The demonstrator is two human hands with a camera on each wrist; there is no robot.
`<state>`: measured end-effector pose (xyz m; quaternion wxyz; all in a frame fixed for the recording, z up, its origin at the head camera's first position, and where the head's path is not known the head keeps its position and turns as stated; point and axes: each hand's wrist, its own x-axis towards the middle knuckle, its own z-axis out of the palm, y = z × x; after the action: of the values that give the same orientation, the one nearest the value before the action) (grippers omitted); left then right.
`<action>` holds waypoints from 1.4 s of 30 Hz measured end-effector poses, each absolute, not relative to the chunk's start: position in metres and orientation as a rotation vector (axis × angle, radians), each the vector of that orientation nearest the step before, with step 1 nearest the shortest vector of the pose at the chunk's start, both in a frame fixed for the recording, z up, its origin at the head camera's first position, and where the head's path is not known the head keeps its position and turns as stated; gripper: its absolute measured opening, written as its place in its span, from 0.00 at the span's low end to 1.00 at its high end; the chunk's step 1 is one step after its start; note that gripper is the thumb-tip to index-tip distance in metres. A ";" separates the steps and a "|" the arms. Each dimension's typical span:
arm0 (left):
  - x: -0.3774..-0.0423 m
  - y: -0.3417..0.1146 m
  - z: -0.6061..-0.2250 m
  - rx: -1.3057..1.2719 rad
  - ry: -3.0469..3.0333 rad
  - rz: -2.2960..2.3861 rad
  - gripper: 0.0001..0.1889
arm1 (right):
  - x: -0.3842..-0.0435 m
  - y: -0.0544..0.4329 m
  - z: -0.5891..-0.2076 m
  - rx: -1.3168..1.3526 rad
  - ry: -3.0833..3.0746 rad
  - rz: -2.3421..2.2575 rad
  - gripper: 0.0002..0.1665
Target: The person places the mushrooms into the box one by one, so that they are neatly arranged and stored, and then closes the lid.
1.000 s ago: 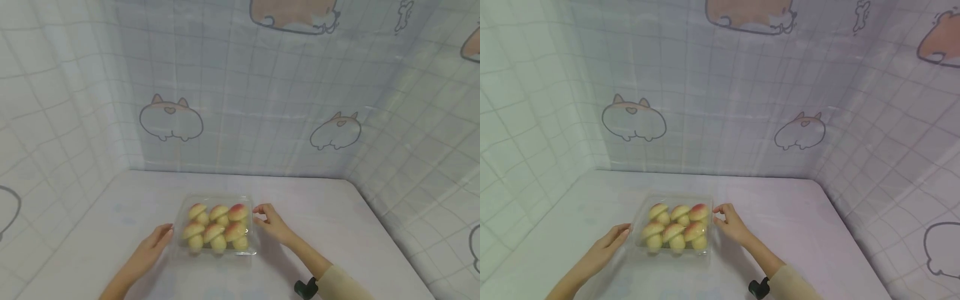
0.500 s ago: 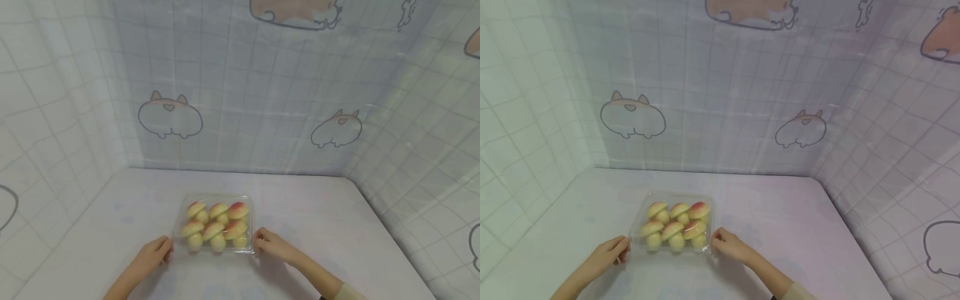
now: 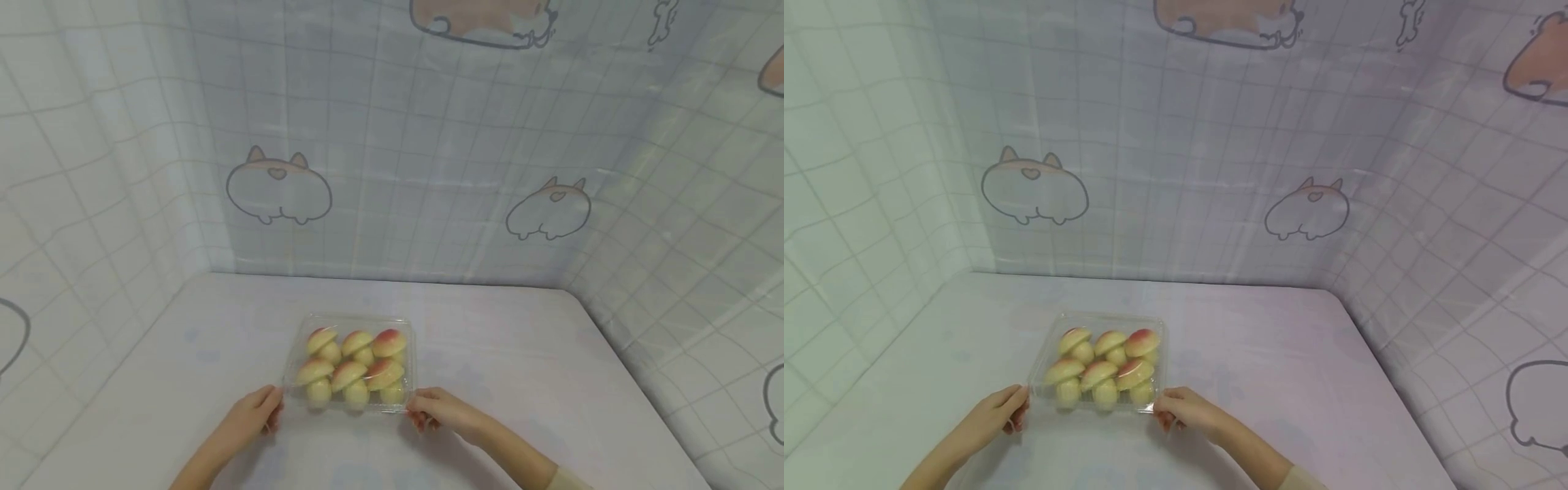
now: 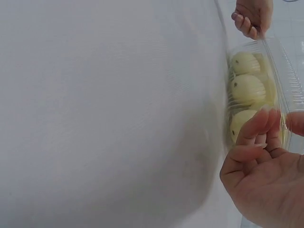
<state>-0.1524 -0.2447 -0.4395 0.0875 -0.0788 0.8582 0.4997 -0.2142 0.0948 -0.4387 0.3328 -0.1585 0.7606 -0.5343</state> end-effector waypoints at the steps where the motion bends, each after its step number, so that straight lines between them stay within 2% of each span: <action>1: -0.152 -0.245 -0.440 -0.224 2.542 1.508 0.18 | -0.214 0.095 -0.439 -0.414 1.986 -1.397 0.17; 9: -0.151 -0.248 -0.449 -0.111 2.331 1.736 0.21 | -0.215 0.100 -0.442 -0.425 1.968 -1.386 0.18; 24: -0.150 -0.234 -0.447 -0.389 2.458 1.730 0.18 | -0.212 0.101 -0.441 -0.451 1.939 -1.397 0.14; 35: -0.151 -0.236 -0.443 -0.357 2.516 1.644 0.19 | -0.212 0.103 -0.436 -0.464 2.012 -1.337 0.19; 42: -0.153 -0.263 -0.416 -0.290 2.667 1.268 0.30 | -0.222 0.116 -0.426 -0.513 2.161 -1.255 0.21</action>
<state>-0.1532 -0.2631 -0.4162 0.0871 -0.0975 0.8954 0.4256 -0.2217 0.1158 -0.4255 0.2910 -0.1926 0.8103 -0.4707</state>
